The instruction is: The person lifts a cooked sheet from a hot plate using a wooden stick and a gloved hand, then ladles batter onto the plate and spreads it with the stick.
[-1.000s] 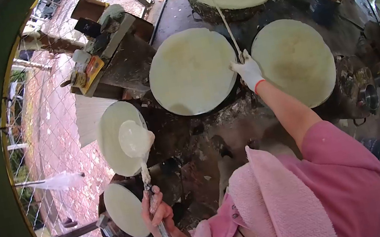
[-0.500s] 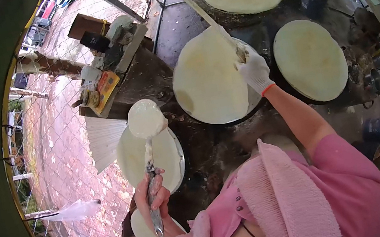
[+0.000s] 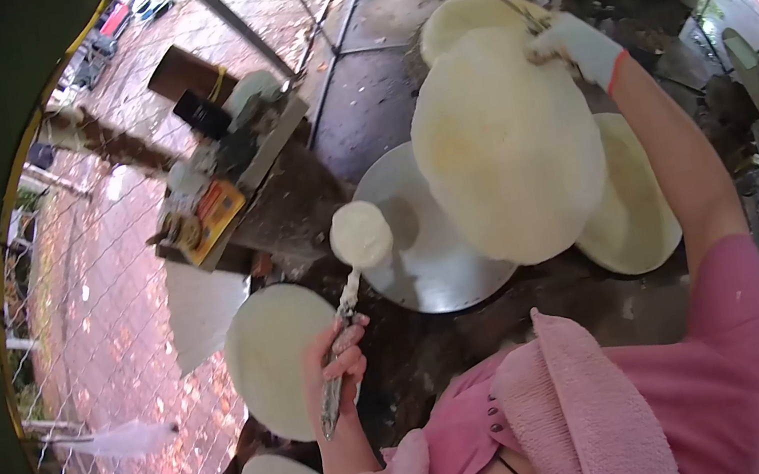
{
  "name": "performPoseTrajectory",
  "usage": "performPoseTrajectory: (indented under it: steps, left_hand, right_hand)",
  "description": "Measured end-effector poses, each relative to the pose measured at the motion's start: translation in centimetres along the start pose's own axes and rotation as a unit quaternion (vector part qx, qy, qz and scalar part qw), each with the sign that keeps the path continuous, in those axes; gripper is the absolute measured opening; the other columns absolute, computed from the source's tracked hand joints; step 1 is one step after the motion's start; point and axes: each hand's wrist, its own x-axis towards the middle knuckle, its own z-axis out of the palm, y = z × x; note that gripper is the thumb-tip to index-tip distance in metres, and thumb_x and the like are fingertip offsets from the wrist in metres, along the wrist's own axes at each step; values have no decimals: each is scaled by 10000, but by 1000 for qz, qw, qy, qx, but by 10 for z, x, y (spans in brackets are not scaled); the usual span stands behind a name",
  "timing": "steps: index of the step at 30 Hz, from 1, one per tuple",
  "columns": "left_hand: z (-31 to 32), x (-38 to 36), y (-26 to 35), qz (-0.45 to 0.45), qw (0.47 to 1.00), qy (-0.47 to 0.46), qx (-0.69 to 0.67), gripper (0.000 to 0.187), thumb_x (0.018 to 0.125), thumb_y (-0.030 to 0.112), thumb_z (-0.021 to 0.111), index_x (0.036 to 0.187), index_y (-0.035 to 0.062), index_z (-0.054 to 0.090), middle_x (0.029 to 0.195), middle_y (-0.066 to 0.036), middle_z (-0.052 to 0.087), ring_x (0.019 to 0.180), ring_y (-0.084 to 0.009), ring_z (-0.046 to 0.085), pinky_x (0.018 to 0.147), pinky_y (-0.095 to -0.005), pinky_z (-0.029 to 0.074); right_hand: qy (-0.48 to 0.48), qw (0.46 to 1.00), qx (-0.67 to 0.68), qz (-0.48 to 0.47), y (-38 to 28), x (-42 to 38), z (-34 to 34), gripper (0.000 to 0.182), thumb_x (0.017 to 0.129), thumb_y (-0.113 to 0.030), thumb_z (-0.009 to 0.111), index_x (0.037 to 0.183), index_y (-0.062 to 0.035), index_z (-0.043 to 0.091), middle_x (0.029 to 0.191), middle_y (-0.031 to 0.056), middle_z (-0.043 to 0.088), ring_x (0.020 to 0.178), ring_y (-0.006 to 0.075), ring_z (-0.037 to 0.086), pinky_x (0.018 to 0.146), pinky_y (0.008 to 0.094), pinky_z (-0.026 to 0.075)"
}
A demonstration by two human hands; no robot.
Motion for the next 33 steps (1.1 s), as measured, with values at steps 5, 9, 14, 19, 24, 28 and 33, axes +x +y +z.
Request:
performPoseTrajectory:
  steps: [5,9,14,19,24,28,33]
  left_hand:
    - [21,29,-30,-17,999,0,-50,334,1012,170,408,1131,-137,466,700,41,434,377,20,353,404,-181,322]
    - [48,47,-42,5,996,5,-88,343,1021,178,396,1158,-134,438,714,24,439,371,2,364,420,-200,357]
    - [79,60,-52,28,995,55,-82,337,1025,201,412,1167,-104,429,717,33,436,365,7,355,436,-191,339]
    - [86,63,-58,20,995,66,-77,348,1026,207,414,1183,-103,420,715,48,426,376,19,366,447,-182,336]
    - [93,66,-66,38,991,70,-104,353,1034,201,380,1189,-116,405,737,31,425,372,12,372,463,-194,358]
    - [93,73,-70,37,989,47,-132,358,1036,201,366,1194,-119,395,743,23,420,372,7,374,468,-200,362]
    - [113,81,-73,41,991,63,-108,339,1029,190,384,1174,-114,423,714,27,417,367,10,344,447,-188,313]
  right_hand:
    - [107,939,-202,-257,-65,55,-87,501,635,-100,674,1111,47,616,840,107,636,717,164,607,647,302,504]
    - [222,769,-409,-438,-89,79,-83,406,743,-143,631,1148,-118,625,913,195,652,778,331,649,703,386,532]
    - [148,744,-502,-414,21,38,38,351,864,-150,554,1211,-107,588,942,78,635,782,243,638,673,372,518]
    - [183,715,-498,-456,191,96,70,312,835,-187,533,1130,-138,620,831,11,619,701,182,613,579,330,505]
    - [137,749,-541,-356,208,130,43,366,831,-174,579,1192,-127,613,1047,78,665,876,225,670,719,351,543]
    - [196,749,-499,-390,207,162,10,304,843,-151,535,1127,-157,641,912,56,655,778,224,655,621,351,527]
    - [146,776,-475,-387,216,173,-5,303,839,-166,554,1128,-165,648,931,73,665,832,249,665,670,355,534]
